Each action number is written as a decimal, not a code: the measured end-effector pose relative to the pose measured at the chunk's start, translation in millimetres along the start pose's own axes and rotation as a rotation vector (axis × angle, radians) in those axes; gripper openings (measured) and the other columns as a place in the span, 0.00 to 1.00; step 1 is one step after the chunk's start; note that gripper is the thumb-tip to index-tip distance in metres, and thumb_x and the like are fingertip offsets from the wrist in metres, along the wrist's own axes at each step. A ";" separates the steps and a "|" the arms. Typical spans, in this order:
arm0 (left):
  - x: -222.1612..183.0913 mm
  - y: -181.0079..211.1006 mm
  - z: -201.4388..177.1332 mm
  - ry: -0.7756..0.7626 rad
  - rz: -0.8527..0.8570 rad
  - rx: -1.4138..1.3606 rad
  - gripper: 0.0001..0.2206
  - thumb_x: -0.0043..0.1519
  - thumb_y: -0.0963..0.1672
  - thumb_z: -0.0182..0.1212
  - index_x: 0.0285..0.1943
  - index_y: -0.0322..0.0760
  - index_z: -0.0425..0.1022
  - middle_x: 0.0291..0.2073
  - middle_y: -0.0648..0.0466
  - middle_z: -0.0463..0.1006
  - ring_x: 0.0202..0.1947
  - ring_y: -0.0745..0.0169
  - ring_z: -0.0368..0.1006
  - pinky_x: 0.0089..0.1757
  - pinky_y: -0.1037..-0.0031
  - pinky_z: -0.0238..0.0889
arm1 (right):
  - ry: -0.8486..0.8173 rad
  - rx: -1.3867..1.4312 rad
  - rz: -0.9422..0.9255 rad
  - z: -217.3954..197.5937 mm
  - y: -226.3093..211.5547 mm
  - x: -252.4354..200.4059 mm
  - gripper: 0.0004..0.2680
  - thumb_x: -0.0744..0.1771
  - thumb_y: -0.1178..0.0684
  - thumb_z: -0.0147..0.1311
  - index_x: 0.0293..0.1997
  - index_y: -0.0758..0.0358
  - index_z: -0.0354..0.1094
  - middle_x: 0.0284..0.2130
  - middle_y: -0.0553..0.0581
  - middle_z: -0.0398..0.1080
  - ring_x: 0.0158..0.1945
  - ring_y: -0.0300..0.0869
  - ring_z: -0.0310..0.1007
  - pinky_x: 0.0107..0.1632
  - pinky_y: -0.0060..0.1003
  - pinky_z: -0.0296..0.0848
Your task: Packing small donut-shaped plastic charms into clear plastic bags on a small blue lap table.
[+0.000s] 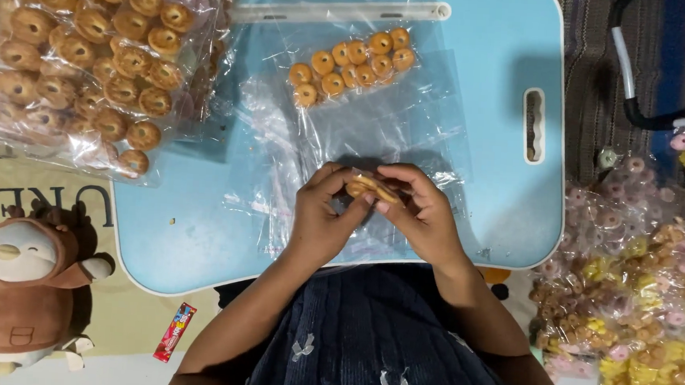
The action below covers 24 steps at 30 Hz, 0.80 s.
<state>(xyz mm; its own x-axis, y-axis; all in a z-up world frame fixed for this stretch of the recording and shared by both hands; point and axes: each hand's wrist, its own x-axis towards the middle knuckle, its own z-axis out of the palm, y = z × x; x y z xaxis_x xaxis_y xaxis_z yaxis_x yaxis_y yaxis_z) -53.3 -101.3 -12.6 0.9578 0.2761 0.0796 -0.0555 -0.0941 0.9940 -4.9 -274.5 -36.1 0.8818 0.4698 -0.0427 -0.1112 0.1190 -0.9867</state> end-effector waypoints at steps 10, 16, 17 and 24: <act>-6.4 -9.8 -2.1 0.010 -0.173 -0.193 0.06 0.57 0.38 0.71 0.38 0.31 0.77 0.29 0.48 0.76 0.35 0.60 0.74 0.41 0.67 0.70 | -0.039 -0.139 -0.077 16.9 -14.0 1.1 0.17 0.64 0.65 0.63 0.59 0.73 0.68 0.42 0.62 0.78 0.44 0.41 0.78 0.44 0.36 0.78; -8.7 -9.9 -6.6 -0.046 -0.224 -0.254 0.13 0.57 0.40 0.73 0.47 0.31 0.76 0.35 0.49 0.78 0.42 0.60 0.73 0.46 0.66 0.67 | -0.023 -0.189 -0.055 9.4 -8.2 2.3 0.16 0.64 0.66 0.59 0.59 0.73 0.68 0.43 0.65 0.79 0.42 0.43 0.78 0.42 0.39 0.79; -8.4 -5.5 -8.3 -0.067 -0.226 -0.266 0.16 0.56 0.41 0.74 0.52 0.30 0.77 0.36 0.48 0.80 0.43 0.60 0.73 0.47 0.66 0.68 | -0.035 -0.222 -0.058 9.1 -8.4 2.6 0.16 0.64 0.67 0.59 0.59 0.73 0.69 0.43 0.64 0.80 0.42 0.42 0.77 0.42 0.38 0.78; -11.4 -15.8 -10.2 -0.060 -0.110 -0.232 0.07 0.58 0.41 0.72 0.40 0.32 0.80 0.32 0.46 0.80 0.37 0.58 0.77 0.41 0.69 0.68 | -0.095 -0.174 -0.010 18.8 -17.6 0.3 0.19 0.61 0.66 0.66 0.58 0.70 0.70 0.40 0.58 0.80 0.43 0.38 0.76 0.45 0.39 0.79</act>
<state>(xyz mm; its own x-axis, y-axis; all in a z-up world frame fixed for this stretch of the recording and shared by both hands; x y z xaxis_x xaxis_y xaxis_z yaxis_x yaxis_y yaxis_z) -66.2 -93.1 -28.5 0.9763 0.2148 -0.0272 -0.0071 0.1574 0.9875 -11.3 -260.0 -15.9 0.8344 0.5505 -0.0263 -0.0146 -0.0257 -0.9996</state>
